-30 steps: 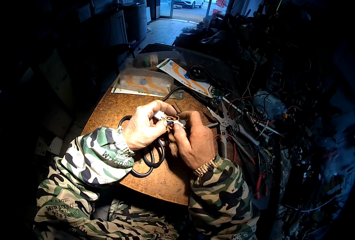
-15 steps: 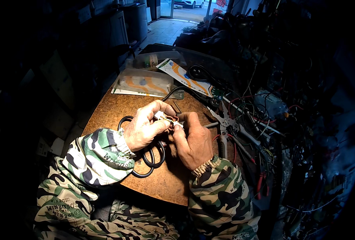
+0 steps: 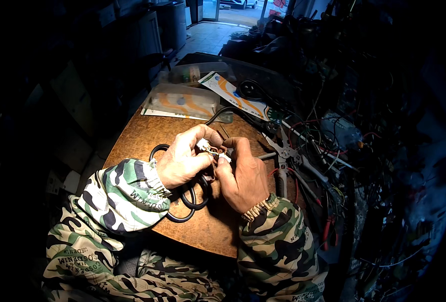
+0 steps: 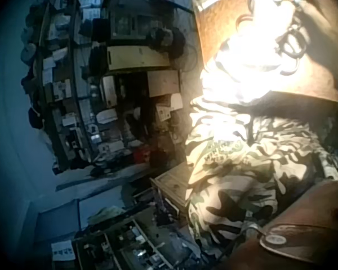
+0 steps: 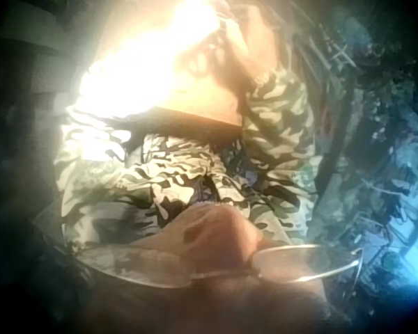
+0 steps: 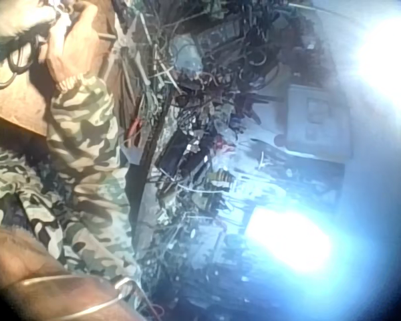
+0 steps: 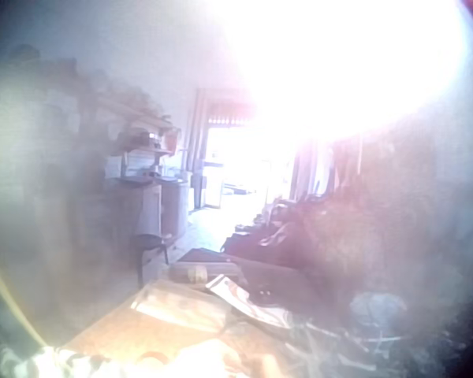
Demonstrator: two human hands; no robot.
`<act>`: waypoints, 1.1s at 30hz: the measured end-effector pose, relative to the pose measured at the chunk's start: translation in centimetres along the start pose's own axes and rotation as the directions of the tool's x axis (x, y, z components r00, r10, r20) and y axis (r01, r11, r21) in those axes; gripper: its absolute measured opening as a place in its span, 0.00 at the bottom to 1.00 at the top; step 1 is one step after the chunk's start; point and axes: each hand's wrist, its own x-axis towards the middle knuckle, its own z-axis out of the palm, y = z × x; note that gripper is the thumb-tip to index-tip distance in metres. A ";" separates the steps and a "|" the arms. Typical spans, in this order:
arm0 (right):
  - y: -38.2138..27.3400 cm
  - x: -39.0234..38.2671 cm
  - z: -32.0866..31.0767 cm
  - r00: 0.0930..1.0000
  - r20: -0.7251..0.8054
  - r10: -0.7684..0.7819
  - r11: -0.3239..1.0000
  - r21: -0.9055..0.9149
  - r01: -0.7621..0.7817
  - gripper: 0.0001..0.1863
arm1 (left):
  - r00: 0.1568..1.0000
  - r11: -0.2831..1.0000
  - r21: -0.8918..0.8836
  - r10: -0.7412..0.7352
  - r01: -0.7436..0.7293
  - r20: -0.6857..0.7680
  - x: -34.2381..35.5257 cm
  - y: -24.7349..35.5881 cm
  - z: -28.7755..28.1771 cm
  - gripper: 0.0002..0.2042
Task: The person strips the outer insulation of a black power cable, twists the internal wires, and secures them into a white connector using a screwdriver. The person then reassembles the connector housing.
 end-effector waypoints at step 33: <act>1.2 -0.1 -0.6 1.000 -0.001 0.030 0.993 -0.115 -0.030 0.17 | 0.985 0.966 0.224 0.095 -0.127 0.146 0.6 -1.0 0.0 0.16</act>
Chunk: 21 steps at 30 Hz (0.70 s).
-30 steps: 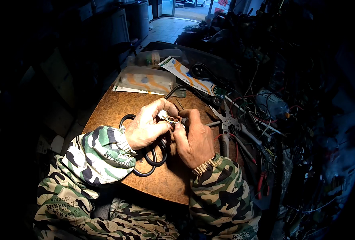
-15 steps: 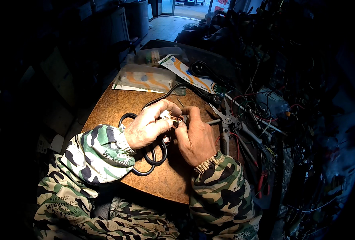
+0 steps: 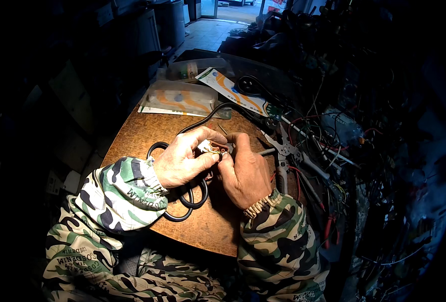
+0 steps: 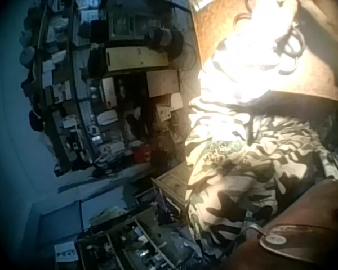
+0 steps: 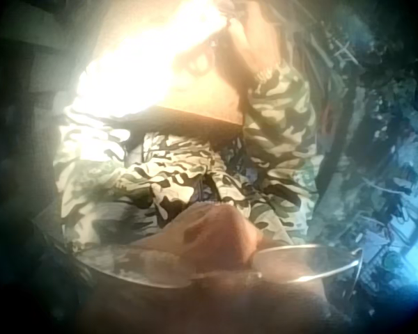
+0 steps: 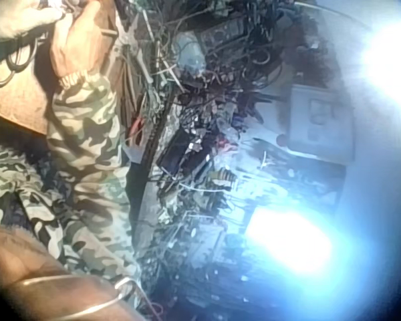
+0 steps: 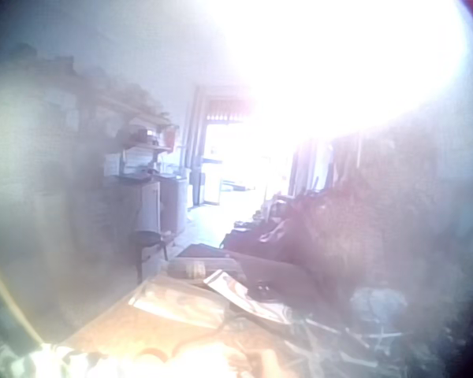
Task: The person strips the outer insulation of a black power cable, twists the internal wires, and secures them into a white connector using a screwdriver. The person then reassembles the connector housing.
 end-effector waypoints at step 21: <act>-0.6 0.0 0.7 0.988 -0.066 -0.141 0.966 0.211 0.152 0.14 | 0.968 0.994 -0.075 -0.098 0.083 -0.231 -0.6 1.5 0.2 0.12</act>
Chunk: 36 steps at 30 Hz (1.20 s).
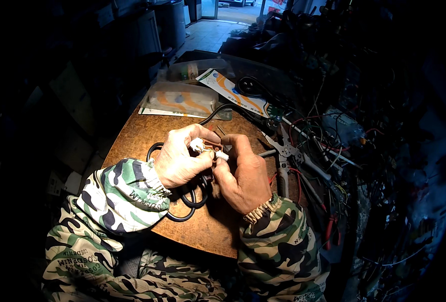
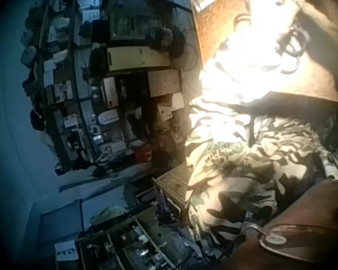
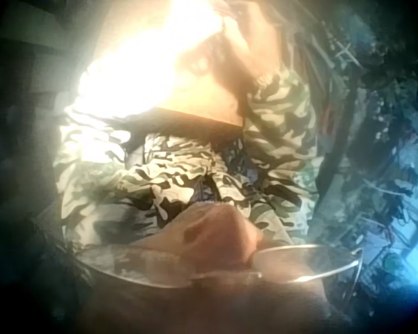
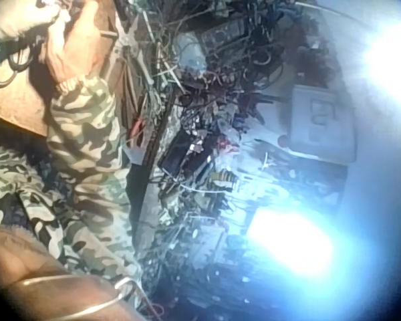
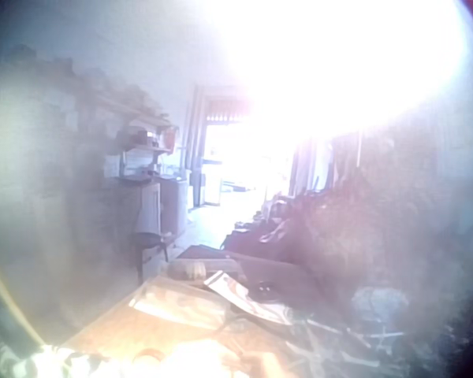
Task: The person strips the outer insulation of a black power cable, twists the internal wires, and secures them into a white connector using a screwdriver. The person then reassembles the connector housing.
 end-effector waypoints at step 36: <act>2.0 0.5 -3.1 0.982 -0.171 0.084 0.991 -0.087 -0.100 0.06 | 0.992 0.994 -0.060 -0.080 0.086 0.098 2.4 -0.1 -4.8 0.14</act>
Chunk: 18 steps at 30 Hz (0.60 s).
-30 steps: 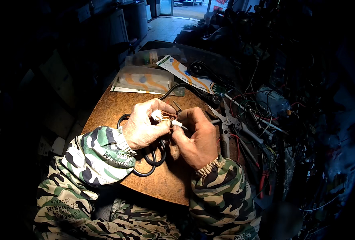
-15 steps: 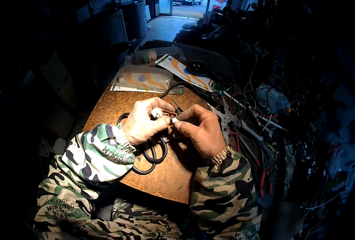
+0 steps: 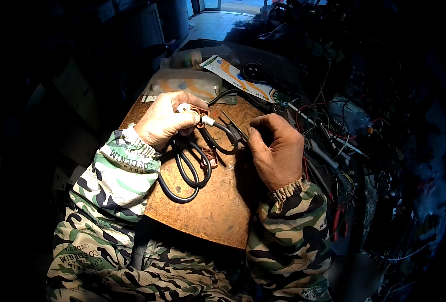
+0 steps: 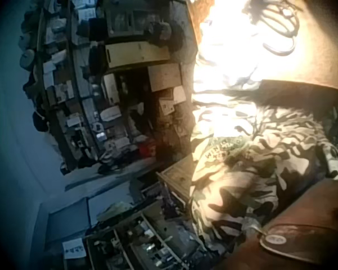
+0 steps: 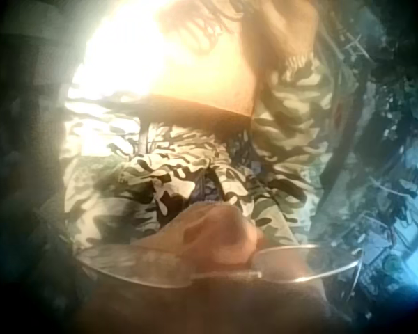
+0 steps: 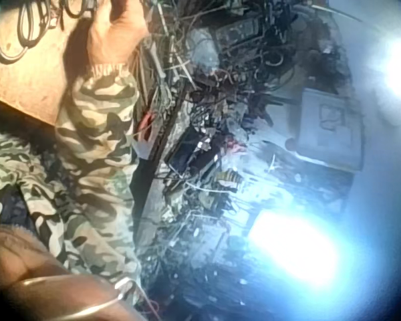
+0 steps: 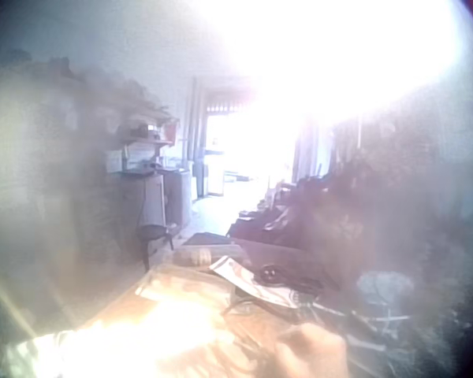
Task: The person strips the outer insulation of a black power cable, twists the internal wires, and secures them into a white connector using a screwdriver. The person then reassembles the connector housing.
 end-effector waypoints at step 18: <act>0.4 -0.2 -0.2 0.974 0.199 -0.113 0.878 -0.438 0.191 0.04 | 0.998 0.989 -0.139 -0.043 0.050 0.054 0.0 0.3 -2.3 0.16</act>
